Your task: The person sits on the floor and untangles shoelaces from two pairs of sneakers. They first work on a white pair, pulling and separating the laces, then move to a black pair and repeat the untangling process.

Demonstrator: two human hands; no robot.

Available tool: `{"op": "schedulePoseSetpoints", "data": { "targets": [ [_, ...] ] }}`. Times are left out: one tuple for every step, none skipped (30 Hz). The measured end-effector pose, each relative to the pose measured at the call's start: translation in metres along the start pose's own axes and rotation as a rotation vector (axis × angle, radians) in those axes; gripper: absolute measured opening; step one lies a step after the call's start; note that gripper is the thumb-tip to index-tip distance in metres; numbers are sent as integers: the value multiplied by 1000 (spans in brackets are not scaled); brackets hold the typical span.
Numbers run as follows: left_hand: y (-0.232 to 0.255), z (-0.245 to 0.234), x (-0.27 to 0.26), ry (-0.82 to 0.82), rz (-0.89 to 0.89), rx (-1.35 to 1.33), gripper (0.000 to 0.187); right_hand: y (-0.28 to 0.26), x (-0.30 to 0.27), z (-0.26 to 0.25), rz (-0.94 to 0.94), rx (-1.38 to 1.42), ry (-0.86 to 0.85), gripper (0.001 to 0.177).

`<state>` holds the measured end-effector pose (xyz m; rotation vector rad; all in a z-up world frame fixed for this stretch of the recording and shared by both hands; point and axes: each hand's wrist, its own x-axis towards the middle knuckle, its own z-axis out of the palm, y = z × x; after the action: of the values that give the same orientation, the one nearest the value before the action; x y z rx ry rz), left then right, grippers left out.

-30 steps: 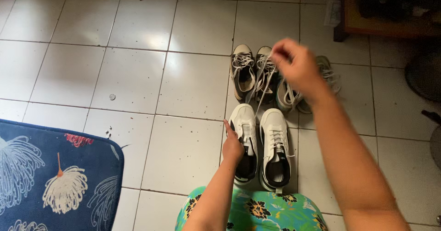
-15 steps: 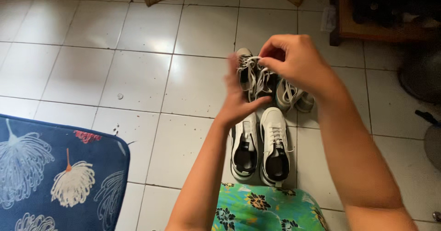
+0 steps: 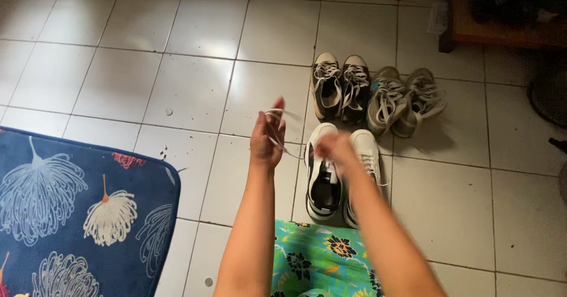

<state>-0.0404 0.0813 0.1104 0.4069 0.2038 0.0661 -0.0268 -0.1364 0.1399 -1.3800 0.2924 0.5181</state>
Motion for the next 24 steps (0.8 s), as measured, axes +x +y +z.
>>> {"op": "schedulePoseSetpoints", "data": {
  "targets": [
    [-3, -16, 6, 47, 22, 9, 35, 37, 0, 10, 64, -27, -87, 20],
    [-8, -34, 14, 94, 44, 17, 34, 68, -1, 16, 164, 32, -147, 18],
    [-14, -53, 22, 140, 63, 25, 35, 92, -5, 19, 264, 91, -203, 18],
    [-17, -76, 26, 235, -8, 258, 34, 109, -10, 14, 272, 72, -186, 21],
    [-20, -101, 28, 328, -84, 494, 35, 122, -16, 7, 280, 55, -169, 24],
    [-26, -125, 29, 418, -163, 729, 35, 130, -22, -1, 288, 38, -152, 28],
    [-33, -147, 32, 471, -248, 832, 30, 134, -29, -14, 229, 26, -108, 31],
    [-39, -167, 34, 525, -333, 934, 26, 135, -36, -31, 171, 13, -64, 35],
    [-45, -185, 36, 577, -417, 1038, 23, 134, -41, -49, 150, 16, -19, 34],
    [-53, -198, 37, 538, -393, 1099, 22, 133, -46, -68, 129, 19, 25, 34],
    [-60, -209, 39, 497, -367, 1160, 24, 132, -51, -87, 91, 48, 80, 33],
    [-65, -217, 39, 456, -340, 1221, 28, 131, -56, -106, 52, 76, 134, 33],
    [-69, -221, 39, 423, -271, 1309, 34, 130, -58, -123, 6, 89, 179, 31],
    [-73, -223, 39, 389, -201, 1396, 40, 131, -58, -138, -40, 101, 223, 30],
    [-78, -223, 39, 350, -131, 1478, 46, 133, -60, -153, -64, 116, 251, 28],
    [-82, -222, 37, 309, -73, 1652, 54, 135, -61, -168, -88, 130, 280, 26],
    [-82, -219, 37, 264, -7, 1823, 63, 136, -60, -179, -115, 144, 304, 25],
    [-81, -215, 36, 213, 63, 1992, 72, 136, -57, -188, -139, 163, 335, 24],
    [-81, -210, 30, 247, 69, 1959, 80, 137, -54, -197, -162, 180, 366, 24],
    [-82, -205, 22, 280, 74, 1926, 87, 140, -52, -204, -184, 197, 398, 24],
    [-84, -200, 12, 311, 72, 1892, 95, 142, -52, -211, -202, 205, 446, 23],
    [-84, -196, 0, 274, 32, 2006, 90, 144, -52, -218, -220, 213, 494, 22],
    [-85, -193, -12, 233, -6, 2119, 84, 145, -53, -225, -241, 222, 543, 21],
    [-86, -190, -21, 188, -45, 2230, 79, 147, -54, -231, -232, 240, 571, 22]
  ]
}}
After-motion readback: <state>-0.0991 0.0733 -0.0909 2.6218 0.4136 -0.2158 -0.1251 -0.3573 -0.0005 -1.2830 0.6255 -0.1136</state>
